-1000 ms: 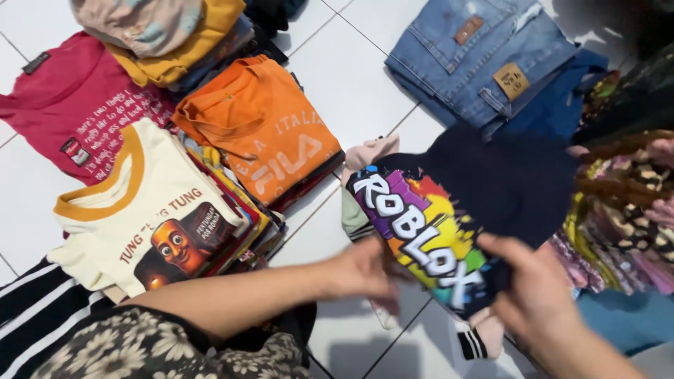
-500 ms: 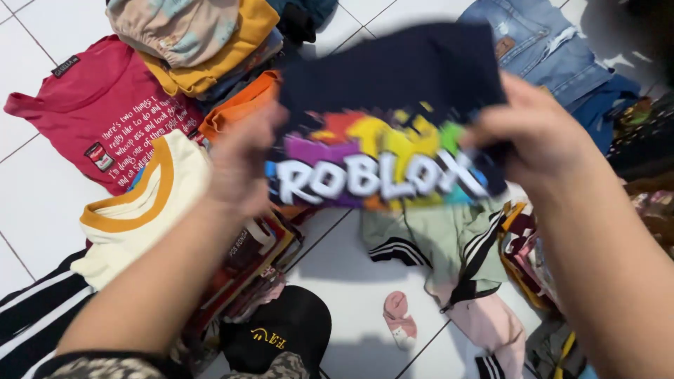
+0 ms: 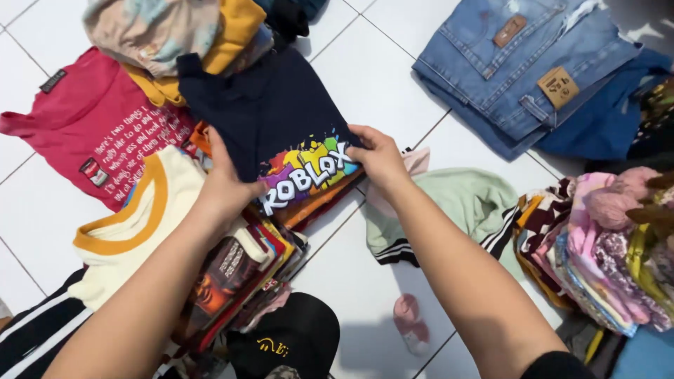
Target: Folding various pieces of clothing and organizing them into stacks on the floor.
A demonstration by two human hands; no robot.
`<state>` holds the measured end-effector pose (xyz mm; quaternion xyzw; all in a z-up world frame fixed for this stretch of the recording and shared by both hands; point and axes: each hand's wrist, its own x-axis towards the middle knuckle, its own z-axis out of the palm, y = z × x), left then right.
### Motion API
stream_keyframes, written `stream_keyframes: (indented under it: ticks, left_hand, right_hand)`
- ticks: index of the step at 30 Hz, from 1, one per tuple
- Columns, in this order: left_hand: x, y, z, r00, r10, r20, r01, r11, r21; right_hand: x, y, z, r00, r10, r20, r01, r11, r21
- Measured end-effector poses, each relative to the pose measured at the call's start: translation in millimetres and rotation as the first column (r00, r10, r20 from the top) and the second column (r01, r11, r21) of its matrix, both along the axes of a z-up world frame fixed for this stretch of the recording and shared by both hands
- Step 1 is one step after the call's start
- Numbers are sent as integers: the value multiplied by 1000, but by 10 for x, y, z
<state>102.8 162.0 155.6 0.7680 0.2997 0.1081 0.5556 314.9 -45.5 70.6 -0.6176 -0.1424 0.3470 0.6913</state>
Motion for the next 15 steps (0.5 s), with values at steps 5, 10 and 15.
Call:
stream_keyframes:
  ticks: [5, 10, 15]
  left_hand:
    - [-54, -125, 236, 987, -154, -34, 158, 958, 240]
    - [35, -517, 880, 803, -76, -591, 365, 847, 387]
    - [160, -435, 963, 700, -50, -713, 619, 542, 569]
  right_hand:
    - [-38, -5, 35, 998, 30, 55, -30, 1000, -2]
    - [-166, -68, 251, 899, -152, 410, 283, 917, -282]
    - [560, -978, 101, 749, -158, 644, 376, 901, -216]
